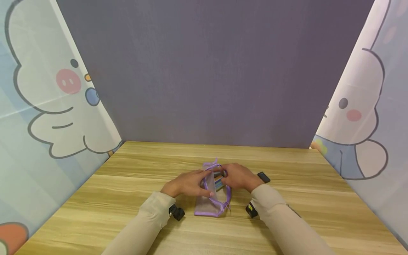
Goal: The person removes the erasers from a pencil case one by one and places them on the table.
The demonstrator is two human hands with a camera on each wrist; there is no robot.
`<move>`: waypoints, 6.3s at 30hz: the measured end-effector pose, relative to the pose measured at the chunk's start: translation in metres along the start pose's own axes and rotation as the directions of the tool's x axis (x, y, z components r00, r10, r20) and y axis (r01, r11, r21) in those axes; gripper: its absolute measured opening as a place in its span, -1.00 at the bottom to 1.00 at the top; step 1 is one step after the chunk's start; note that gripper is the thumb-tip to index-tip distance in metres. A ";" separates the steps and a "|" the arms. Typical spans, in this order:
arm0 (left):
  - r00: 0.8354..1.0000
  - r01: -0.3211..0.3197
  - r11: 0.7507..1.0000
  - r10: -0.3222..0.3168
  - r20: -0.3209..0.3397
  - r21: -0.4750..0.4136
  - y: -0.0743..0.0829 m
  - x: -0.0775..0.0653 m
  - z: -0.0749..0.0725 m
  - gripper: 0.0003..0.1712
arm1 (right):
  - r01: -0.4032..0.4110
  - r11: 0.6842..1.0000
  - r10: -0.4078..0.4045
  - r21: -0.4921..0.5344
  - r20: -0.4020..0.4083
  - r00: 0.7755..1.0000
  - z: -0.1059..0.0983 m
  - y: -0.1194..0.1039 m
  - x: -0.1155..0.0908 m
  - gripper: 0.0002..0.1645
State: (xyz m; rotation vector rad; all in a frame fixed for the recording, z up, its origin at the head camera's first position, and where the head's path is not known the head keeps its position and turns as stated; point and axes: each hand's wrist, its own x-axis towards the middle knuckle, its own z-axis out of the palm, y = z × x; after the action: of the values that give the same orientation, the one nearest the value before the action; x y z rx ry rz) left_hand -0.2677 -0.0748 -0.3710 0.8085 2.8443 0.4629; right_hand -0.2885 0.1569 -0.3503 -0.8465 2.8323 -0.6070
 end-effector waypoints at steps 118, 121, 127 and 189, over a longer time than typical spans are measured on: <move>0.996 -0.071 0.997 0.070 -0.056 -0.029 -0.007 0.002 0.002 -0.09 | -0.050 0.998 0.056 0.036 -0.178 0.982 0.011 0.003 0.019 -0.85; 0.996 -0.067 0.997 0.065 -0.059 -0.025 -0.007 0.002 0.001 -0.07 | -0.047 0.999 0.051 0.025 -0.186 0.981 0.010 0.004 0.020 -0.77; 0.995 -0.075 0.997 0.073 -0.067 -0.029 -0.007 0.003 0.001 -0.08 | -0.025 1.000 0.026 0.008 -0.181 0.983 0.009 0.005 0.021 -0.88; 0.998 -0.039 0.999 0.039 -0.053 -0.008 -0.009 0.006 0.005 -0.05 | 0.073 0.985 -0.076 0.157 0.016 0.997 0.009 0.014 0.011 -0.49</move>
State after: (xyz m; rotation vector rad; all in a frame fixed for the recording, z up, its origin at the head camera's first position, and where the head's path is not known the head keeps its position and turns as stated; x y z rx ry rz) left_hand -0.2761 -0.0780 -0.3787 0.8645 2.8771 0.5099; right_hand -0.3027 0.1587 -0.3648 -0.9274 2.7009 -0.8124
